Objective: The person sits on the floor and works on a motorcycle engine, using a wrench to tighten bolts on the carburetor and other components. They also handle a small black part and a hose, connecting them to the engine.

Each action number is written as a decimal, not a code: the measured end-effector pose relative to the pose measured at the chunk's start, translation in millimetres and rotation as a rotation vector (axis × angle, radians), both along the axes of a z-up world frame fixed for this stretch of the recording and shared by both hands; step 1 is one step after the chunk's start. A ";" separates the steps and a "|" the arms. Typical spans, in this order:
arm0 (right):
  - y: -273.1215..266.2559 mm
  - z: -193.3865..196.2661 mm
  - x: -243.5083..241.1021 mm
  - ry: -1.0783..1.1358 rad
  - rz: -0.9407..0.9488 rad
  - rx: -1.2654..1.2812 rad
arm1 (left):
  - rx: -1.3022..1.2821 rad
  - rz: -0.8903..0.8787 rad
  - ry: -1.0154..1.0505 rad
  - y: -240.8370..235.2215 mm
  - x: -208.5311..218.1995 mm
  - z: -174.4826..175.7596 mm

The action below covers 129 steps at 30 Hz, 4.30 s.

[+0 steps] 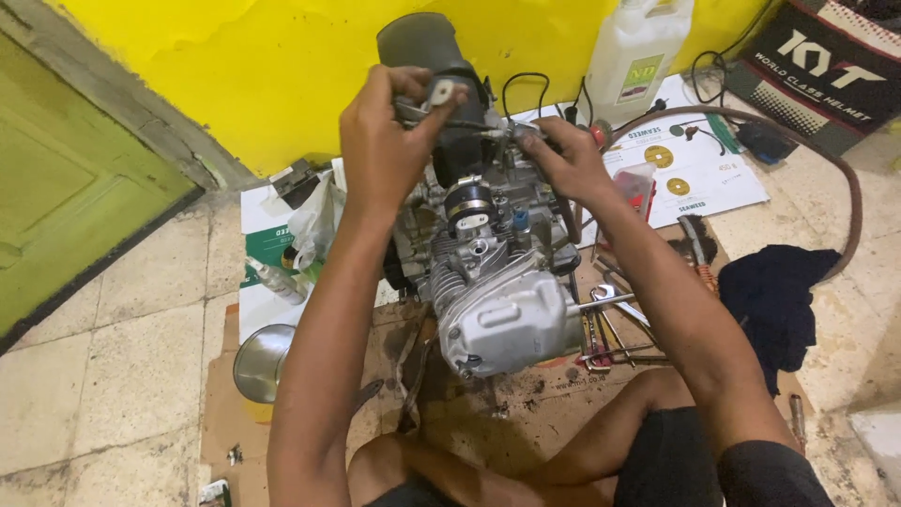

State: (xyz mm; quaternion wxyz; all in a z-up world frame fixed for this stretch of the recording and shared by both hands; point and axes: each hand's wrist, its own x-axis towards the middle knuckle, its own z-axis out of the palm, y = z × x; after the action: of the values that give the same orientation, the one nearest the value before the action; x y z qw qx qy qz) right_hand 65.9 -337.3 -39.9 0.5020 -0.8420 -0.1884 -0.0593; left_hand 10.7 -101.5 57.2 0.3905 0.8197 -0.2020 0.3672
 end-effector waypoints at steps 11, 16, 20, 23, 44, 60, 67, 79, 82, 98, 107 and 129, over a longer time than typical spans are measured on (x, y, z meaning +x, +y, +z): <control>-79.0 -12.0 50.9 -0.159 -0.169 0.365 | -0.086 0.033 -0.025 0.8 -0.9 -1.3; -182.7 -31.8 88.7 -0.162 -0.688 0.304 | 0.019 -0.008 -0.150 -11.0 -13.7 -4.4; -253.1 -65.1 91.3 -0.259 -0.640 0.615 | 0.136 -0.062 -0.193 -10.5 -14.4 -14.0; -370.4 -161.4 115.2 -0.459 -0.849 0.500 | 0.220 -0.073 -0.232 -12.2 -17.3 -18.6; -380.4 -272.3 -26.5 1.049 -0.860 -0.784 | 0.280 -0.088 -0.113 -18.9 -24.1 -28.7; -0.7 86.2 -38.0 -0.547 0.320 -0.164 | 0.711 0.102 -0.165 -47.1 31.6 -29.6; -0.7 64.3 -16.4 -0.613 0.376 -0.067 | 0.502 -0.202 0.296 24.2 9.0 9.5; 49.4 102.5 -22.3 -0.446 0.415 -0.525 | 0.236 -0.019 0.845 99.8 6.0 -48.3; 66.4 113.2 -27.5 -0.430 0.388 -0.520 | 0.227 0.034 0.796 103.1 8.5 -54.7; 26.3 70.4 -2.3 -0.577 0.333 -0.442 | 0.288 0.144 0.336 98.7 12.5 -81.0; 35.1 78.6 -6.3 -0.696 0.341 -0.498 | 0.178 0.112 0.257 101.4 14.8 -88.6; 89.3 117.5 -36.3 -1.062 0.703 -0.630 | -0.150 -0.042 0.819 100.7 13.3 -67.3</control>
State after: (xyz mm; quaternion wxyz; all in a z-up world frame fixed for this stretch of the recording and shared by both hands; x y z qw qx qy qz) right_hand 29.5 -248.0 77.6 0.0644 -0.6938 -0.6763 -0.2389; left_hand 24.1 -0.7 -10.1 0.5046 0.8630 -0.0192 0.0166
